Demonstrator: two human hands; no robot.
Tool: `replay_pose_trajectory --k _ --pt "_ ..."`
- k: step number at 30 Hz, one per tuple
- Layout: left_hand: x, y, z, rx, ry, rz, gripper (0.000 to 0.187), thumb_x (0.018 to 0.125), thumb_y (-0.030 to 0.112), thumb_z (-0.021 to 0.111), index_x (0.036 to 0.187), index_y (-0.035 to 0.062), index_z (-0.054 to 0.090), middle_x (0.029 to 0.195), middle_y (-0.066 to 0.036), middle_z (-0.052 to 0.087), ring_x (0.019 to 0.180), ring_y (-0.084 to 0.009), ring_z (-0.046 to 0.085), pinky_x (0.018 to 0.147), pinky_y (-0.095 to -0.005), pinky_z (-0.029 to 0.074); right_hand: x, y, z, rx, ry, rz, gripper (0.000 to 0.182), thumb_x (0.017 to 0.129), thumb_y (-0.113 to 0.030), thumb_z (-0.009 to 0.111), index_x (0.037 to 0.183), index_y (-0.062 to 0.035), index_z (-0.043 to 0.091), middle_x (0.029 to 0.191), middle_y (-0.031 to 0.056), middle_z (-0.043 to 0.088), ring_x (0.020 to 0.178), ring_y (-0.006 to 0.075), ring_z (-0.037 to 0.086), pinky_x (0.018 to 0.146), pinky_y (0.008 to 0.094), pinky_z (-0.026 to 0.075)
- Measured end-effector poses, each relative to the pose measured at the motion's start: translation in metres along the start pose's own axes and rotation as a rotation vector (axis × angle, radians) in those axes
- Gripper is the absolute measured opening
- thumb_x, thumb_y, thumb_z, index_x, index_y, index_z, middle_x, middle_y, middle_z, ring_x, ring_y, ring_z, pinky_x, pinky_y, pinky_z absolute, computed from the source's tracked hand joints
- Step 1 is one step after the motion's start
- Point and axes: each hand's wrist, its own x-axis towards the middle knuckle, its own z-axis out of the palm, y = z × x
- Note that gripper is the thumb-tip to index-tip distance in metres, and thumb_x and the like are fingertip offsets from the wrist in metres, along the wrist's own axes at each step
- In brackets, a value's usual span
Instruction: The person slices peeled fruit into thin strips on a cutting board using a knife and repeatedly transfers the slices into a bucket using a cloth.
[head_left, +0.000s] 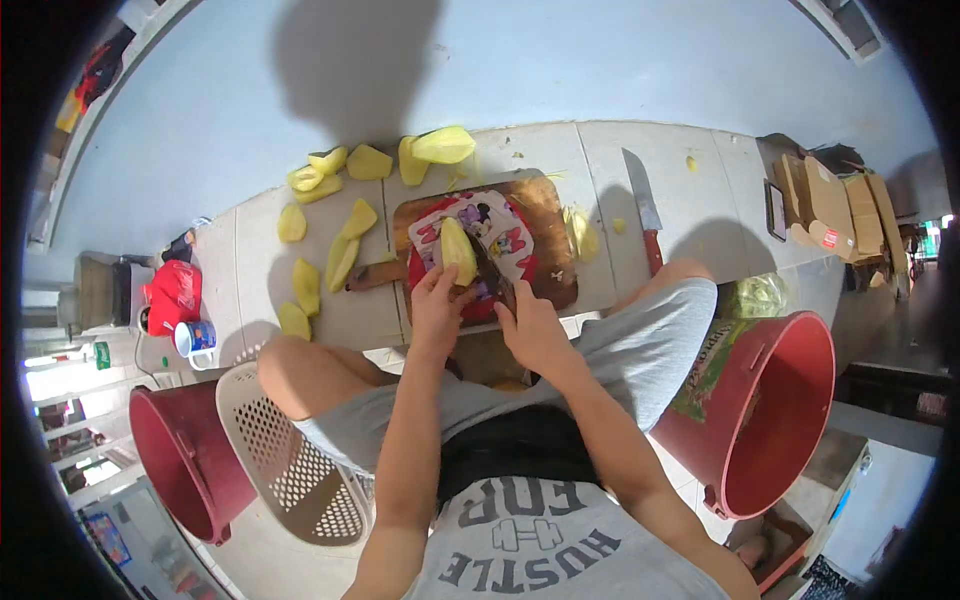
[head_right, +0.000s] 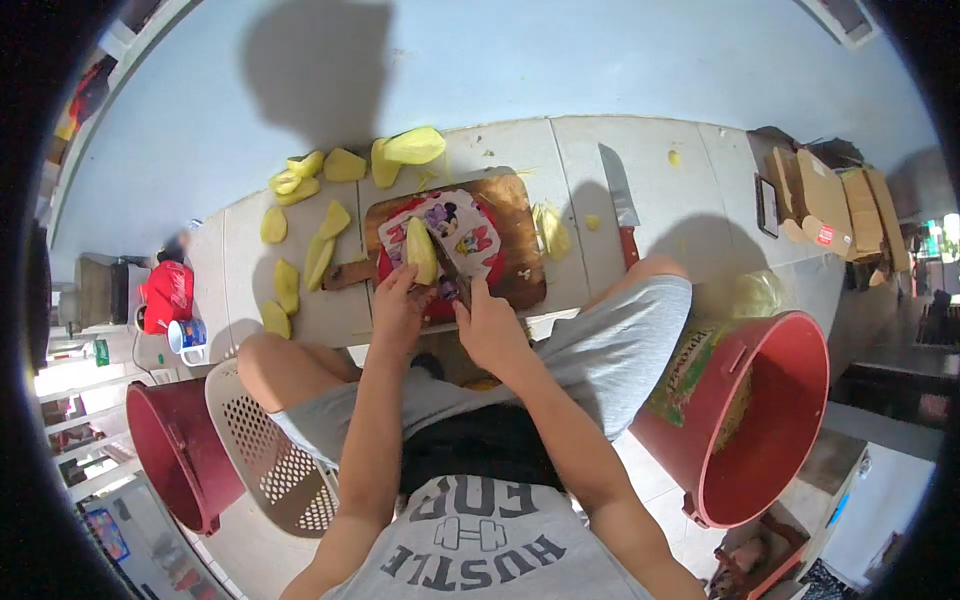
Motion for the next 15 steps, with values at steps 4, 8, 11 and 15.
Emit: replay_pose_trajectory --k 4,8,11,15 --pt "0.01 -0.012 -0.002 0.804 0.088 0.193 0.037 0.093 0.029 0.069 0.113 -0.0024 0.068 0.098 -0.016 0.068 0.092 -0.0285 0.066 0.08 -0.0366 0.052 -0.002 -0.002 -0.004 -0.068 0.014 0.018 0.029 0.097 -0.018 0.062 0.11 0.0037 0.047 0.081 0.0348 0.064 0.082 0.0546 0.063 0.071 0.0609 0.049" --pt "0.015 -0.013 -0.004 1.212 0.191 0.592 0.034 0.095 0.027 0.069 0.115 -0.0015 0.071 0.088 -0.008 0.07 0.076 -0.0155 0.065 0.07 -0.0324 0.051 -0.005 -0.001 0.001 -0.057 -0.031 -0.043 0.029 0.097 -0.018 0.06 0.109 0.0037 0.046 0.079 0.0338 0.065 0.079 0.0536 0.064 0.071 0.0609 0.05" --pt "0.016 -0.01 -0.006 0.95 0.157 0.469 0.037 0.093 0.022 0.071 0.12 -0.003 0.068 0.103 -0.019 0.068 0.097 -0.0291 0.067 0.087 -0.0392 0.051 -0.005 0.004 0.003 -0.059 -0.021 -0.056 0.028 0.097 -0.017 0.061 0.107 0.004 0.046 0.077 0.0334 0.064 0.077 0.0534 0.064 0.067 0.0609 0.049" --pt "0.009 -0.01 -0.007 0.775 0.129 0.321 0.033 0.093 0.017 0.07 0.12 -0.0023 0.068 0.105 -0.017 0.068 0.099 -0.028 0.066 0.089 -0.0384 0.051 -0.009 -0.003 -0.001 -0.076 -0.039 -0.06 0.026 0.096 -0.016 0.061 0.105 0.0031 0.045 0.075 0.0322 0.064 0.075 0.0521 0.064 0.066 0.0597 0.05"
